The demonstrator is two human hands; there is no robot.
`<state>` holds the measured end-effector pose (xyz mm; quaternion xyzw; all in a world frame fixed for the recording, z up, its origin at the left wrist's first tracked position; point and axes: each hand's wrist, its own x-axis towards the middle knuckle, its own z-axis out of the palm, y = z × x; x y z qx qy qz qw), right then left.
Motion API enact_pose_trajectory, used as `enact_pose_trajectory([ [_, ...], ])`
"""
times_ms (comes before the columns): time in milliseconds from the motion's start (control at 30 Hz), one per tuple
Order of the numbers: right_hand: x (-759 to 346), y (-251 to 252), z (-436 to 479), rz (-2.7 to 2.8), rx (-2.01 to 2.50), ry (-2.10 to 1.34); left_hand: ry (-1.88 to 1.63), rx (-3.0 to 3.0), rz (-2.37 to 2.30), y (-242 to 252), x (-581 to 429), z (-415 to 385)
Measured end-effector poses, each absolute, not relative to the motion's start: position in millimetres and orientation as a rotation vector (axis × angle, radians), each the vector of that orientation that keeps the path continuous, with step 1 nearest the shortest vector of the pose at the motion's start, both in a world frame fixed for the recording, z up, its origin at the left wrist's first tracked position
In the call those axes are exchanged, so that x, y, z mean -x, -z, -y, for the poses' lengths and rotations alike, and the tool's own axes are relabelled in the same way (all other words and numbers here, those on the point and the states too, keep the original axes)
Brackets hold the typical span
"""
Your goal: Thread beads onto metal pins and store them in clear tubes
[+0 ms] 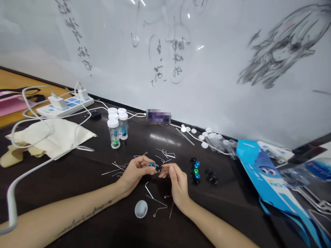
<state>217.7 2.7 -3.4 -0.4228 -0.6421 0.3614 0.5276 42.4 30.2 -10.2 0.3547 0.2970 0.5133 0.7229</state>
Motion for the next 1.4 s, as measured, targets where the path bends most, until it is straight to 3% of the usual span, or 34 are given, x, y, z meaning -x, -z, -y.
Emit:
enact_pose_trajectory([
  [1400,-215.7,-0.4,-4.0,1.602,1.083,-0.898,-1.105,-0.782,-0.626,7.5,-42.4,-28.7],
])
